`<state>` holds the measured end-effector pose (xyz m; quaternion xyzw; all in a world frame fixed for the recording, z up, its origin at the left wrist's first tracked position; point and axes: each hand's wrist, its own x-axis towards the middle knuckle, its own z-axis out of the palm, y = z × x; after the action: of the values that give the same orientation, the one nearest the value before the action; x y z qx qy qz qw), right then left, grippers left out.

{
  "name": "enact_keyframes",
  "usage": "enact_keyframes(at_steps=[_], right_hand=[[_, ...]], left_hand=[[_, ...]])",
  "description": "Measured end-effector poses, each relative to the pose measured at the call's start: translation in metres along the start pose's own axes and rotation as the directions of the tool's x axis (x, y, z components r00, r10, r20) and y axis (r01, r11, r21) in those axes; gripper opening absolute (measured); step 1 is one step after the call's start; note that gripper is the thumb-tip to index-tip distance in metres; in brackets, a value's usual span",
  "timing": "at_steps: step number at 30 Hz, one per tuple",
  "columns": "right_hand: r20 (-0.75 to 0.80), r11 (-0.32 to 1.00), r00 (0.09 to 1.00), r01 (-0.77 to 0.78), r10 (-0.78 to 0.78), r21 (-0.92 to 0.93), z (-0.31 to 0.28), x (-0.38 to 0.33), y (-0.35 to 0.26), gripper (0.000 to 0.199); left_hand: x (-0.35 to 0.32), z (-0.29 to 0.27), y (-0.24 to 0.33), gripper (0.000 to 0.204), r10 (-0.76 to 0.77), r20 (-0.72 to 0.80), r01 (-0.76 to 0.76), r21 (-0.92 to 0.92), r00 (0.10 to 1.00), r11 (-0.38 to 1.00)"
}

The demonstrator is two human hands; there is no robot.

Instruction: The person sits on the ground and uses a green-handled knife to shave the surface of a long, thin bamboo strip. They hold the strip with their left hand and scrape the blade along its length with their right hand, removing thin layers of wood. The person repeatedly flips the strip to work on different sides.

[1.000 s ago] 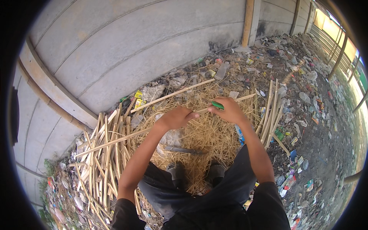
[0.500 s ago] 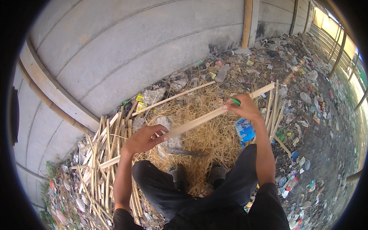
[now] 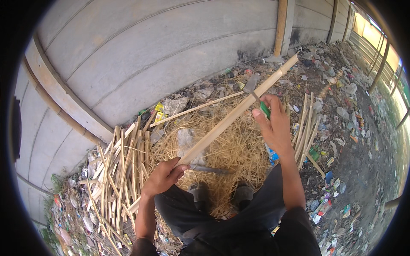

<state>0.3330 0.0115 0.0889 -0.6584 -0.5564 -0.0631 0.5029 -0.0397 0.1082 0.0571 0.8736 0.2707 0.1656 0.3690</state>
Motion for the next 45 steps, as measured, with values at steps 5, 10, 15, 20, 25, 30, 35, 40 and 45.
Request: enact_keyframes(at_steps=[5,10,15,20,25,30,35,40,45], right_hand=[[0.400,0.988,0.907,0.089,-0.132,0.123,0.022,-0.052,-0.064,0.022],[0.306,0.946,0.895,0.303,-0.324,0.114,0.037,-0.082,-0.064,0.031],[0.275,0.930,0.889,0.355,-0.367,0.094,0.043,-0.091,-0.061,0.033],[0.259,0.935,0.899,0.337,-0.353,0.106,0.046,-0.099,-0.064,0.032],[0.236,0.936,0.906,0.332,-0.351,0.118,0.048,-0.100,-0.063,0.032],[0.225,0.925,0.898,0.372,-0.379,0.071,0.049,-0.093,-0.065,0.031],[0.229,0.944,0.917,0.329,-0.328,0.033,0.046,-0.084,-0.061,0.031],[0.218,0.930,0.906,0.365,-0.364,0.035,0.044,-0.079,-0.057,0.029],[0.229,0.932,0.907,0.361,-0.352,0.003,0.043,-0.077,-0.053,0.029]], left_hand=[[-0.003,0.035,0.039,0.028,-0.185,-0.056,0.149,-0.390,0.981,0.909],[-0.001,0.055,0.069,0.027,-0.229,-0.102,0.145,-0.518,0.968,0.843],[-0.003,0.065,0.072,0.026,-0.224,-0.127,0.133,-0.499,0.966,0.856],[-0.004,0.078,0.063,0.030,-0.221,-0.184,0.118,-0.450,0.958,0.885],[0.000,0.079,0.071,0.031,-0.230,-0.231,0.113,-0.429,0.945,0.896],[0.001,0.082,0.069,0.037,-0.278,-0.265,0.148,-0.421,0.924,0.895],[0.001,0.083,0.087,0.042,-0.262,-0.354,0.161,-0.290,0.898,0.943],[-0.002,0.085,0.087,0.041,-0.265,-0.359,0.183,-0.247,0.895,0.952],[-0.010,0.085,0.089,0.037,-0.289,-0.345,0.221,-0.223,0.893,0.950]])
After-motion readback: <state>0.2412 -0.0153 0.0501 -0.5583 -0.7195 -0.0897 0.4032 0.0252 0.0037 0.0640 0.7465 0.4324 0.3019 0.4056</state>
